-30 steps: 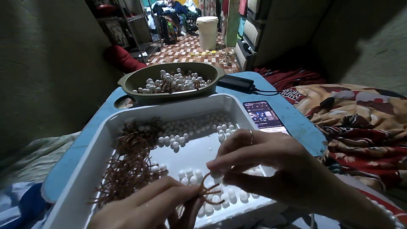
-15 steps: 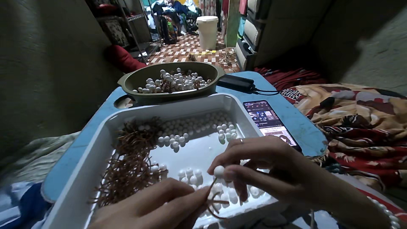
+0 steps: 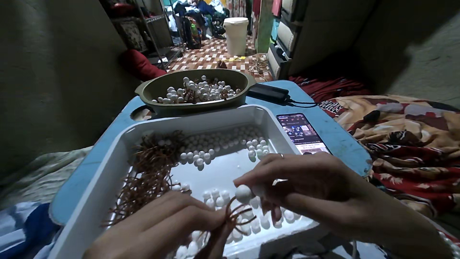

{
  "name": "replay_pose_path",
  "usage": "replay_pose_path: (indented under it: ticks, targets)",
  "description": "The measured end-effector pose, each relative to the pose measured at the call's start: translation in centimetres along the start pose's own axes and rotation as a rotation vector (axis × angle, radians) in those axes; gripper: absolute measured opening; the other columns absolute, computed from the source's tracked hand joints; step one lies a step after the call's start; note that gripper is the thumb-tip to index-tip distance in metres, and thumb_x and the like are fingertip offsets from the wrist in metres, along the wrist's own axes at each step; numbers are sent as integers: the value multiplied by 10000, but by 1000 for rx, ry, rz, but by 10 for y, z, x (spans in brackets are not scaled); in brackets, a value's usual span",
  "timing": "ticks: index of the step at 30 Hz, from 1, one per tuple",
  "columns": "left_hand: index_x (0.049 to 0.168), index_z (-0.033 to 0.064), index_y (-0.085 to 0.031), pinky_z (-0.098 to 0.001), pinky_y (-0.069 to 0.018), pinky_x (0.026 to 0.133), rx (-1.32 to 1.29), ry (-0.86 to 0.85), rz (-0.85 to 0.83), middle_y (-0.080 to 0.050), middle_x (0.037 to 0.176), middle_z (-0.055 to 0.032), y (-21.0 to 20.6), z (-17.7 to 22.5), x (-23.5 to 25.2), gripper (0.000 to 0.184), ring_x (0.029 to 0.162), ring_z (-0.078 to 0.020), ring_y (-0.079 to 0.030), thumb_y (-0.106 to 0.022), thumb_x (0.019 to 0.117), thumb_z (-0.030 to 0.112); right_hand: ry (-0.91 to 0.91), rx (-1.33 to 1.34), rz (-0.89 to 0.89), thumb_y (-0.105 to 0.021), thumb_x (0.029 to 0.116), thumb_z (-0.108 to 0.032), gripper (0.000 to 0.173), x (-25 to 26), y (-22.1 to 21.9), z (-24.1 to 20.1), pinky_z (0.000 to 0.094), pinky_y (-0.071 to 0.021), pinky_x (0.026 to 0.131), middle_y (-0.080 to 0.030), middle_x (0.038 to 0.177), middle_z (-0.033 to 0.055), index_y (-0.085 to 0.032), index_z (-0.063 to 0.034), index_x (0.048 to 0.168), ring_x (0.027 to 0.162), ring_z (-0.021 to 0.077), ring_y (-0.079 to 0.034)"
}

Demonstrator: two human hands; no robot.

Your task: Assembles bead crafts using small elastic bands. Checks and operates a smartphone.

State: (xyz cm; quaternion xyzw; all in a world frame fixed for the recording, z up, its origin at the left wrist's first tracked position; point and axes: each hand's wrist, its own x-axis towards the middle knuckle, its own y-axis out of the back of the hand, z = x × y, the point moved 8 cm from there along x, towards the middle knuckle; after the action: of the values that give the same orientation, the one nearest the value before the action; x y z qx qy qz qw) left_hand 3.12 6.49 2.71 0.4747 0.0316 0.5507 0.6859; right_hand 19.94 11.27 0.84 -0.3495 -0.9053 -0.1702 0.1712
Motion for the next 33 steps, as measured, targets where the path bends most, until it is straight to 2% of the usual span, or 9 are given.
replay_pose_path:
  ticks: [3,8,15,20,24,29,33]
  targets:
    - [879,-57,-727,-209,-520,682,-3,5,14,-708,790,-195,1,0,1,200,757,-132,-665,-721,953,129,-20,28,46,-536,1042,-65,209,2,2,0,159,-582,759,-711,1047,11,-624,20,1210,872,-2,-676]
    - [862,-55,-719,-207,-514,667,-3,7,18,-697,773,-193,1,1,1,210,740,-129,-656,-724,953,134,-33,9,71,-595,1026,-129,179,3,4,0,124,-551,752,-709,997,-20,-663,9,1118,857,-40,-647]
    - [855,-63,-729,-203,-510,656,-21,13,1,-698,764,-196,0,0,1,208,725,-130,-650,-732,943,126,-20,36,57,-611,1019,-135,174,4,0,2,130,-550,795,-696,1010,-29,-661,11,1098,908,-44,-640]
    - [869,-61,-727,-209,-510,651,-11,8,-25,-685,760,-194,-1,-1,0,204,719,-140,-643,-724,951,126,49,-110,80,-658,992,-146,159,1,1,-1,149,-561,792,-714,993,5,-707,2,1025,911,-6,-660]
    - [874,-68,-733,-241,-508,644,18,11,-55,-684,763,-212,-2,-1,1,204,708,-184,-637,-718,952,120,68,-167,96,-683,973,-128,146,2,-1,-4,144,-563,774,-715,953,17,-716,12,999,883,-1,-665]
    - [870,-70,-738,-248,-504,634,33,12,-53,-688,758,-214,-3,0,1,216,700,-186,-634,-715,955,128,80,-304,114,-684,970,-151,156,3,1,-5,121,-542,731,-705,917,9,-719,0,984,848,-11,-646]
    - [885,-54,-740,-269,-532,637,88,28,-48,-702,784,-208,-1,-2,1,219,713,-196,-663,-699,970,143,49,-582,35,-678,969,-225,193,1,13,3,77,-514,695,-700,871,-24,-744,-45,984,794,-47,-629]
